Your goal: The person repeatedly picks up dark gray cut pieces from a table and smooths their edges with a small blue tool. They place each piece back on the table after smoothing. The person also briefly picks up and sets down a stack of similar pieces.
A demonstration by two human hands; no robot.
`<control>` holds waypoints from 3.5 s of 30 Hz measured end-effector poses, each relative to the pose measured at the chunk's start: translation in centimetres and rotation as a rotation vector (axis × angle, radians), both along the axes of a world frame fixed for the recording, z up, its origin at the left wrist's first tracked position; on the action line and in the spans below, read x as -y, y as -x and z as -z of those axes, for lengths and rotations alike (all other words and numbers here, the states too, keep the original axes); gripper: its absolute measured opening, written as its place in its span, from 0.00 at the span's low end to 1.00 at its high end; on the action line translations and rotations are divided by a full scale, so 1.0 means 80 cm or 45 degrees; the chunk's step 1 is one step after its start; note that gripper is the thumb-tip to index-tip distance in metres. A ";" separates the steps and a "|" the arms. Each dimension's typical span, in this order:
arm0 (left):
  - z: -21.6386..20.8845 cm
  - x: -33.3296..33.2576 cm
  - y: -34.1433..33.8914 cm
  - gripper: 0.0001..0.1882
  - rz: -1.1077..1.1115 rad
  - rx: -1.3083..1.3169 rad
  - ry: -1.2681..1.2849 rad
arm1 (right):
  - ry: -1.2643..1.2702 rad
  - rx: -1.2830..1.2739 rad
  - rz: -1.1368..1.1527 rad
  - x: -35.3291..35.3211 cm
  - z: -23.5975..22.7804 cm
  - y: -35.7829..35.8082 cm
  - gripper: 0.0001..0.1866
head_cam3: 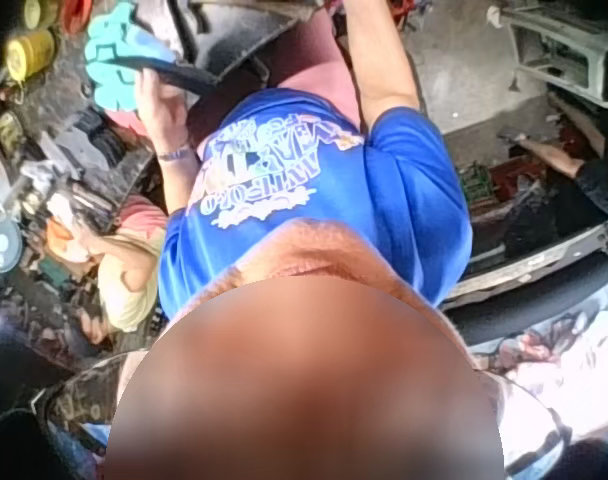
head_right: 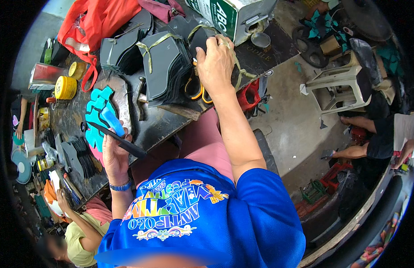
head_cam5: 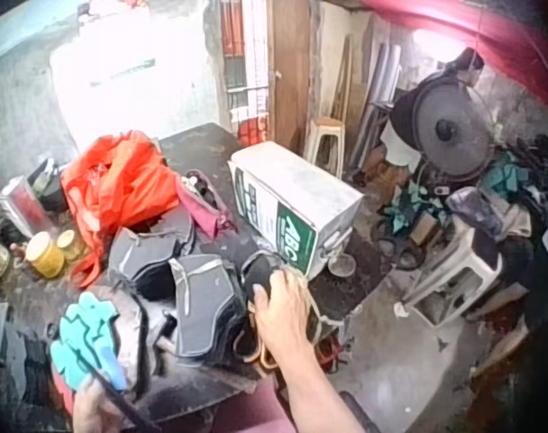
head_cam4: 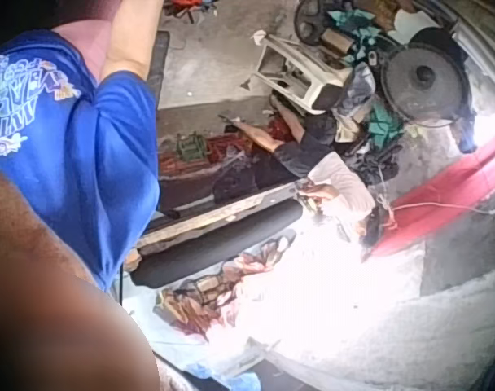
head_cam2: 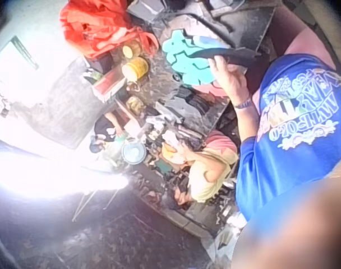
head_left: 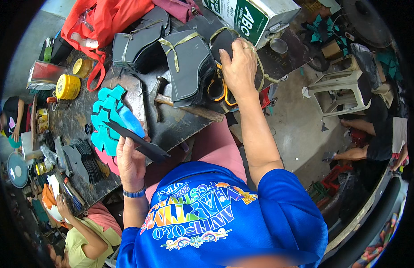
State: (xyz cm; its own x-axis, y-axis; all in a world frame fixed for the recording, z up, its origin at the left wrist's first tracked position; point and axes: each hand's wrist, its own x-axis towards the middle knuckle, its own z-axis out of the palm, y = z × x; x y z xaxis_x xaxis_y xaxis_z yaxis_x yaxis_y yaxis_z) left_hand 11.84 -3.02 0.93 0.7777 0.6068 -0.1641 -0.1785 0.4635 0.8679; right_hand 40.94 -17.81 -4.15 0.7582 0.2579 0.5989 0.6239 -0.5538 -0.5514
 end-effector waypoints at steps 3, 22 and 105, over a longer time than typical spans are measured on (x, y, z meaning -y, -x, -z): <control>0.000 0.000 -0.001 0.19 0.004 0.002 -0.013 | 0.105 -0.014 0.093 -0.003 0.001 0.000 0.17; 0.000 0.000 -0.006 0.19 0.020 -0.012 -0.010 | -0.346 0.074 -0.274 -0.003 -0.003 0.008 0.11; 0.012 -0.067 0.162 0.11 -0.314 0.425 0.197 | -1.527 -1.978 -2.206 0.032 -0.043 0.130 0.28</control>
State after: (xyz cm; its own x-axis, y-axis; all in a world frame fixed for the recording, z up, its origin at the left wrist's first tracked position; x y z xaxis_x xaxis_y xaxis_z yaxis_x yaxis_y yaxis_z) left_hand -1.12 2.31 -0.03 0.6386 0.7689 -0.0320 -0.5586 0.4917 0.6680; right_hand 30.51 -20.41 -0.73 0.2021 0.8834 0.4227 -0.8693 0.3606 -0.3380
